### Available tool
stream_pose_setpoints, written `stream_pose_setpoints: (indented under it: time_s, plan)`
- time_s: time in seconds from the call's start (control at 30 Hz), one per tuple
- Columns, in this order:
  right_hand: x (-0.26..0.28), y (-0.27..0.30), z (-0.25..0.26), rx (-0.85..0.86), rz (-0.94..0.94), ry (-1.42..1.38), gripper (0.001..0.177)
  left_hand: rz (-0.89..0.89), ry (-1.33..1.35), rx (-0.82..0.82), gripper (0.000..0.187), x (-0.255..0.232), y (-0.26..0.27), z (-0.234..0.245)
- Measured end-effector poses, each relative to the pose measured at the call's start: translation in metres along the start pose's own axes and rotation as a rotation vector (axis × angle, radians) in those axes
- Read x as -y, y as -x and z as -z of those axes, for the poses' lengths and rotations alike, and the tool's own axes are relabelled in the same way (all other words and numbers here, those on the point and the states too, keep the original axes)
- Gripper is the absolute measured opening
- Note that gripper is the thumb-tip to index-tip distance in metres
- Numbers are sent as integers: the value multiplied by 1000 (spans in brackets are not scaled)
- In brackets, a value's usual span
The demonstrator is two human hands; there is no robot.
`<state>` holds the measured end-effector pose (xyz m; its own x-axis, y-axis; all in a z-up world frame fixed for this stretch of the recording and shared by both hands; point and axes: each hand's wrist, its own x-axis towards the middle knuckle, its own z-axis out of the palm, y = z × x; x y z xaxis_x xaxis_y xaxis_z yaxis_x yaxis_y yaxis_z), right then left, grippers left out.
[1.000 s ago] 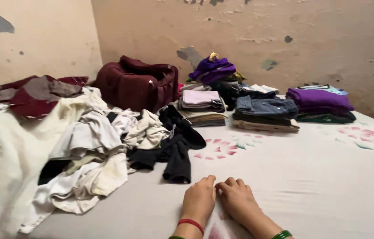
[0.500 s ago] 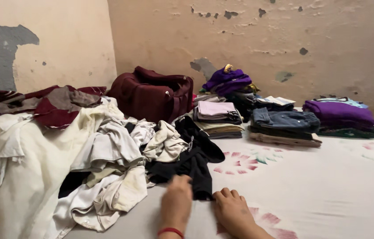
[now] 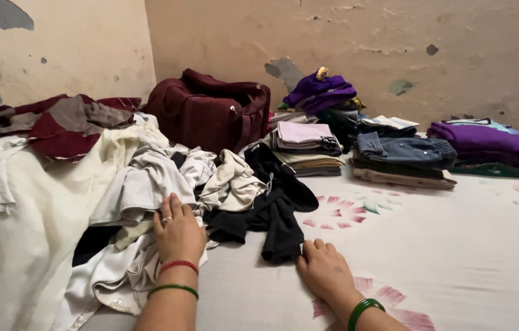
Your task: The person folds several items of clothing, including a striped shirt and blue shorts, by hand on a bed before placing them into organized piles.
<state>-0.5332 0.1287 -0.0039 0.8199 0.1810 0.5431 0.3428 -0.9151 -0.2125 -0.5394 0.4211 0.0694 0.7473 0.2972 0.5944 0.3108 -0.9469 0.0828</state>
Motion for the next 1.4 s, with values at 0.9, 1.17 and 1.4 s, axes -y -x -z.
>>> stream_pose_setpoints:
  time_s: [0.9, 1.17, 1.4]
  plan:
    - [-63, 22, 0, 248, -155, -1168, 30, -397, 1237, -46, 18, -181, 130, 80]
    - [-84, 35, 79, 333, -310, -1118, 20, -334, 1142, -192, 12, -202, 129, 119]
    - [-106, 16, 126, -244, -566, -1501, 17, -271, 1215, -174, 18, -207, 122, 141]
